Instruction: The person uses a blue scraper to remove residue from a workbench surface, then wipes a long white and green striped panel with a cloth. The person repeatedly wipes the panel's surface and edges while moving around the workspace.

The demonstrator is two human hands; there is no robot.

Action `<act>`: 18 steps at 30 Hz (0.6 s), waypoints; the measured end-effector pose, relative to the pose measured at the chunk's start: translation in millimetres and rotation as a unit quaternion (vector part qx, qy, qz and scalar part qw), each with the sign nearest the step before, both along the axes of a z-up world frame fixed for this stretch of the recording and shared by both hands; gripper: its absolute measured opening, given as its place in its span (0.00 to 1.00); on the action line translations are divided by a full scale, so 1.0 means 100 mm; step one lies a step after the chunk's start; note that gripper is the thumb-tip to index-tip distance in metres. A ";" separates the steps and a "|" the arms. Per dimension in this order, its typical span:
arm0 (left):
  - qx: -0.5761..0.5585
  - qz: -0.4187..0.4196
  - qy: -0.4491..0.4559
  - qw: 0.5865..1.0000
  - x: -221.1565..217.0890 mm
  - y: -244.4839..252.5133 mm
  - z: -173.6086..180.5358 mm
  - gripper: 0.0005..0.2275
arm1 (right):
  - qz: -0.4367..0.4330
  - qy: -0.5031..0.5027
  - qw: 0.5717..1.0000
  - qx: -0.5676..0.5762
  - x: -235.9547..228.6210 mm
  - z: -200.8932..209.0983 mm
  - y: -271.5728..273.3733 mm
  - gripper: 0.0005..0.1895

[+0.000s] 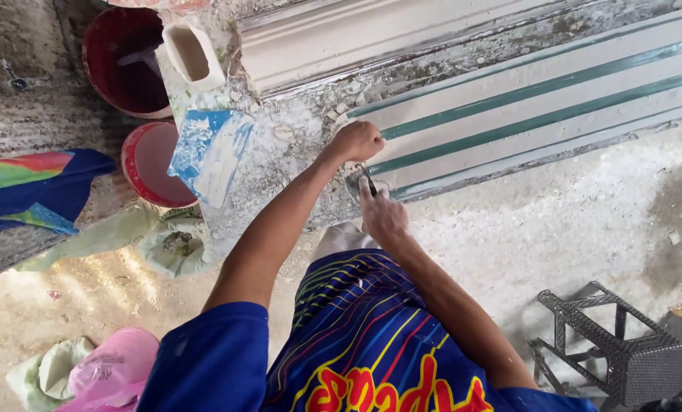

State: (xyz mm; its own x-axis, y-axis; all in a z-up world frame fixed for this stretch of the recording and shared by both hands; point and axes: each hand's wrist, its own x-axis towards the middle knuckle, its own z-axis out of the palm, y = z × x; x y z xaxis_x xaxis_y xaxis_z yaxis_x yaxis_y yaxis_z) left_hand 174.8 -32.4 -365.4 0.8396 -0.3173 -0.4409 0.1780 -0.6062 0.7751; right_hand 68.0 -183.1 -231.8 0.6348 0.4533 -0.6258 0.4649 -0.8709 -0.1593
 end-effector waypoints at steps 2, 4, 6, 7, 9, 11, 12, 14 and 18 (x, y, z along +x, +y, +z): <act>-0.004 0.004 0.013 1.000 0.09 -0.03 -0.06 0.18 | 0.001 -0.007 1.000 0.006 -0.07 0.02 -0.09 0.33; -0.012 0.015 0.035 0.999 0.11 -0.03 -0.03 0.18 | 0.009 -0.004 1.000 0.008 0.02 0.06 -0.03 0.33; 0.002 -0.002 0.049 0.999 0.09 -0.01 0.14 0.16 | 0.019 -0.001 1.000 -0.011 0.24 0.12 0.23 0.32; 0.003 0.002 0.049 0.999 0.06 -0.02 0.04 0.16 | 0.023 0.000 1.000 -0.010 0.21 0.16 0.20 0.32; 0.000 -0.024 0.092 0.995 0.12 0.01 -0.13 0.16 | 0.070 0.006 0.996 -0.048 0.27 0.25 0.21 0.35; -0.006 -0.023 0.087 0.996 0.18 0.03 -0.39 0.16 | 0.048 0.025 0.997 -0.057 0.12 0.16 0.09 0.35; -0.016 -0.024 0.088 0.996 0.15 -0.01 -0.54 0.16 | 0.025 0.049 0.996 -0.068 -0.01 0.10 0.00 0.34; 0.017 -0.043 0.093 0.995 0.25 -0.03 -0.36 0.16 | 0.029 0.034 0.998 -0.054 0.25 0.31 0.25 0.34; -0.002 -0.062 0.095 0.994 0.24 0.00 -0.28 0.14 | 0.033 0.013 0.999 -0.019 0.44 0.29 0.40 0.28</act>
State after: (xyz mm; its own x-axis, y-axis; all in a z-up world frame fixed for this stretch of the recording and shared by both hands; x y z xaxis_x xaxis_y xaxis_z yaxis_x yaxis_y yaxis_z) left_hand 199.2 -32.2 -393.0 0.6959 -0.4154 -0.5859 0.2452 -0.6294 0.7374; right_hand 112.1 -142.9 -202.4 0.5875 0.4690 -0.6595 0.5180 -0.8440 -0.1388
